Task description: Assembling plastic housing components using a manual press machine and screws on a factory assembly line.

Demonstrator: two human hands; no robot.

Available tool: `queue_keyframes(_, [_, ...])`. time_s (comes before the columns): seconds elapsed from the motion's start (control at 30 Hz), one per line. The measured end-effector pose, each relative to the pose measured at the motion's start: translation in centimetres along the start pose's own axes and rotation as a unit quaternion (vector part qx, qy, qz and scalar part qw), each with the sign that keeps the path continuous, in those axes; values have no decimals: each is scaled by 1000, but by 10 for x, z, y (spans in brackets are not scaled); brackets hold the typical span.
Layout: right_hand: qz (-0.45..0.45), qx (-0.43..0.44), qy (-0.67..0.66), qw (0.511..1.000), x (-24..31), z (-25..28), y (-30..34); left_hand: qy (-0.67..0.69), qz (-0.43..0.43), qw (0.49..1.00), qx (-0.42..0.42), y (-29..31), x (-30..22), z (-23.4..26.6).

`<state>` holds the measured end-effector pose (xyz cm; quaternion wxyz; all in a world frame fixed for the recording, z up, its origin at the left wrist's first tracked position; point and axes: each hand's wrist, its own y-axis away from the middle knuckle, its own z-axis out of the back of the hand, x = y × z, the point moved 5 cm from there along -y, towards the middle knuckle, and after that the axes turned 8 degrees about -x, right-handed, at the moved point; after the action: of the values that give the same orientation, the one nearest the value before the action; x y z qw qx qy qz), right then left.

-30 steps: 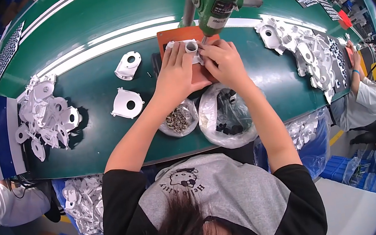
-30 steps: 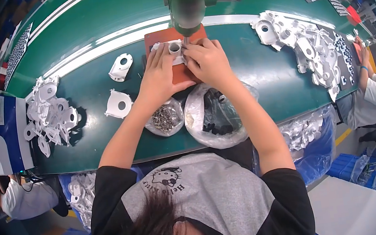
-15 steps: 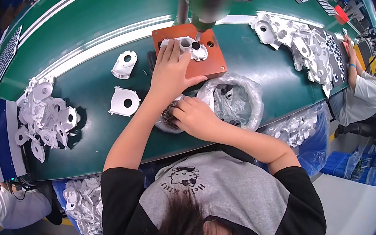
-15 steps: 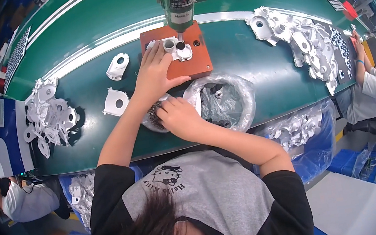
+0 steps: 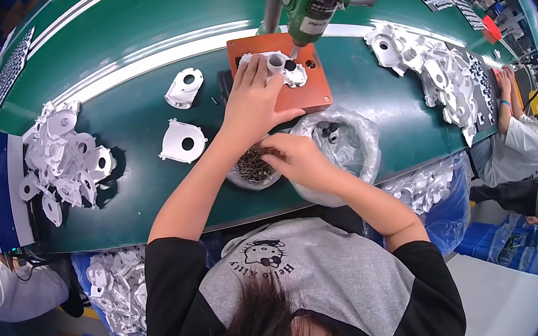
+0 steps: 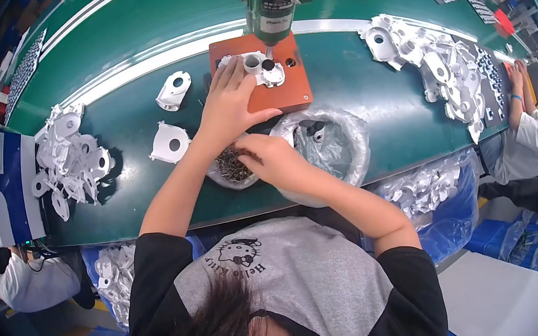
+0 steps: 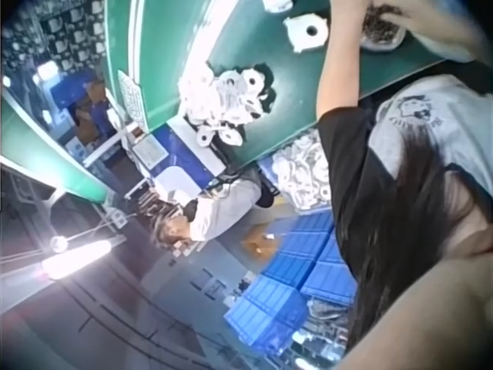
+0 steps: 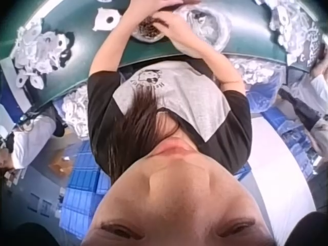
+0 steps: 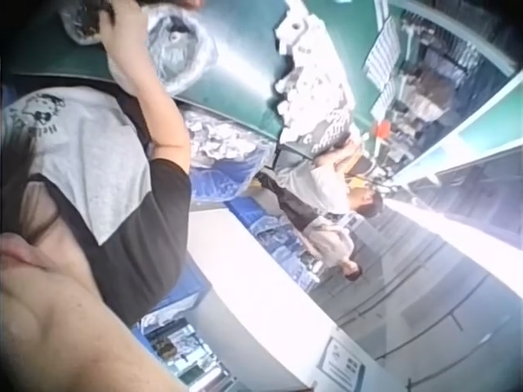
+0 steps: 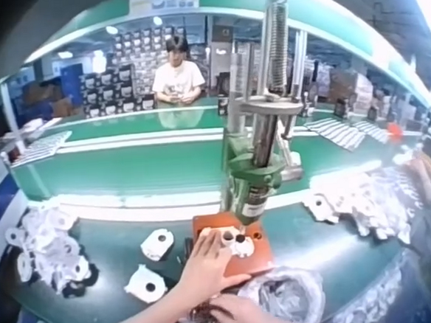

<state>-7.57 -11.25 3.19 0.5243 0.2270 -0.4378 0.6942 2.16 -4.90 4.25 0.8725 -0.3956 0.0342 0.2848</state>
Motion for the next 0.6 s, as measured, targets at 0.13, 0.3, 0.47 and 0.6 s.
queue_keyframes(0.13, [-103,-17,-35,994,2,46,-14,7,5,1000,-7,-1,0,1])
queue_keyframes(0.3, [-131,-140,-39,981,-43,94,-49,1,11,1000,3,-4,-3,4])
queue_keyframes(0.47, [-160,-144,33,976,-59,96,-89,2,10,1000,7,-3,-3,4])
queue_keyframes(0.6, [-160,-154,-32,975,-76,80,-95,7,7,1000,8,-2,-2,2])
